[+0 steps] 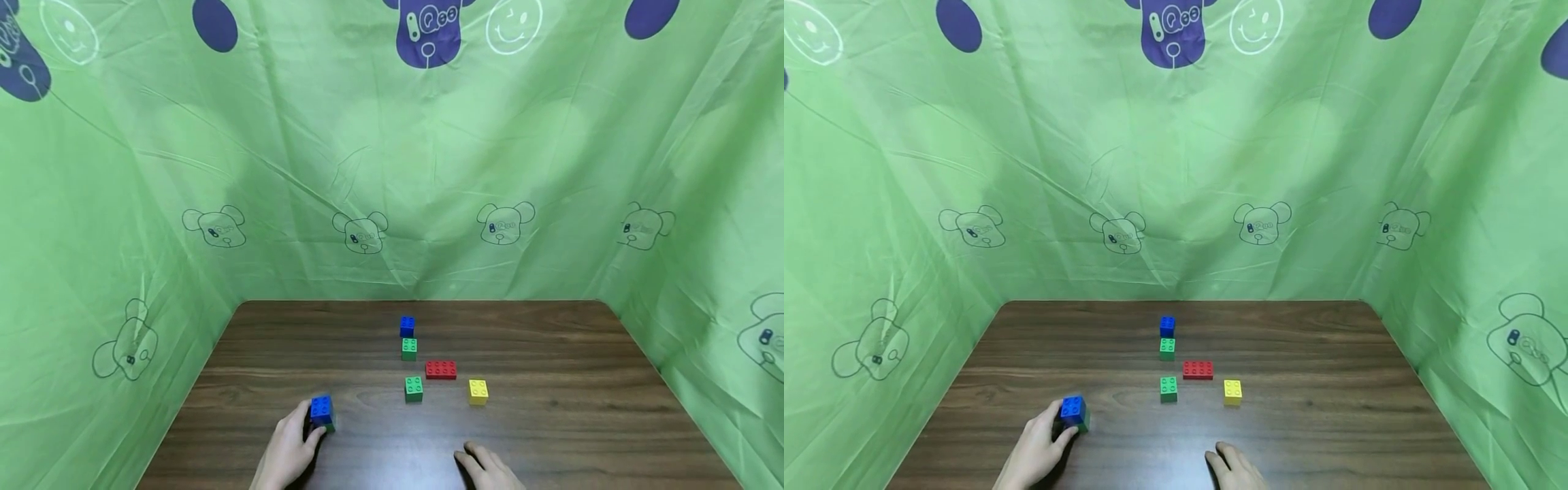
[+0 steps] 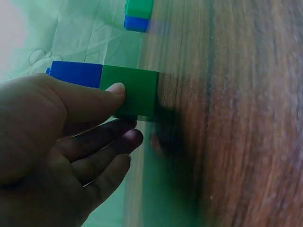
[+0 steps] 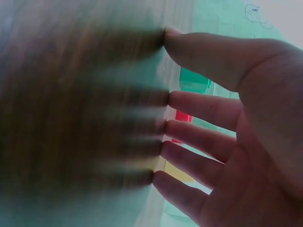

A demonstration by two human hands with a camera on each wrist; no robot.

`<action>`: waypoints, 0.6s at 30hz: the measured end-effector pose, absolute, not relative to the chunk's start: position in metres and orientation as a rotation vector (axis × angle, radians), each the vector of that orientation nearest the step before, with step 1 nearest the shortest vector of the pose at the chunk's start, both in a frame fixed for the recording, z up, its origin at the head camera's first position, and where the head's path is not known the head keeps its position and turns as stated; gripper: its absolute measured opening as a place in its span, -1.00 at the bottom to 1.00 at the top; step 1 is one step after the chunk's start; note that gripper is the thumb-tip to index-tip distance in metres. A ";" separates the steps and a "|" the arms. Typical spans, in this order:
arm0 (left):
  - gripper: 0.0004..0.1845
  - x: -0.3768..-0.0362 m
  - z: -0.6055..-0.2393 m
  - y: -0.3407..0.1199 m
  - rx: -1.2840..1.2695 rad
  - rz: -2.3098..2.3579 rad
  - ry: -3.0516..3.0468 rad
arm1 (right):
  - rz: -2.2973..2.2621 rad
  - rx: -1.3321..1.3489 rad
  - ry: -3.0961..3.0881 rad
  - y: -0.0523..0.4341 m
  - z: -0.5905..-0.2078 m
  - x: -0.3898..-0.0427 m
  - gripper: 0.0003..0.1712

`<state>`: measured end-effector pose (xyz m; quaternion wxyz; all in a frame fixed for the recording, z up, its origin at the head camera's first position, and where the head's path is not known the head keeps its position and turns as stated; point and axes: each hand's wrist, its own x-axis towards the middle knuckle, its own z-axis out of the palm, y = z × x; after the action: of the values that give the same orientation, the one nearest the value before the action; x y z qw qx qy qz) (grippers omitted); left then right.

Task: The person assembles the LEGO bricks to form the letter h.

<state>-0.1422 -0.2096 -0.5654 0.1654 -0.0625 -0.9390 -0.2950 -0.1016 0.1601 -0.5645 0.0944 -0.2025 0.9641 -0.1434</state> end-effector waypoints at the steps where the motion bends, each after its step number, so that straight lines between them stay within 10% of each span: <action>1: -0.52 -0.142 -0.565 -0.209 -0.174 -0.834 -2.680 | -0.426 -0.602 2.852 0.161 -0.564 -0.102 -0.03; 18: -0.26 -0.141 -0.482 -0.171 -0.346 -0.637 -2.539 | -0.460 -0.604 2.860 0.162 -0.556 -0.106 -0.16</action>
<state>-0.1408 -0.1709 -0.4820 0.2481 -0.1270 -0.9315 -0.2337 -0.1059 0.1615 -0.5560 0.0911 -0.2033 0.9625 -0.1547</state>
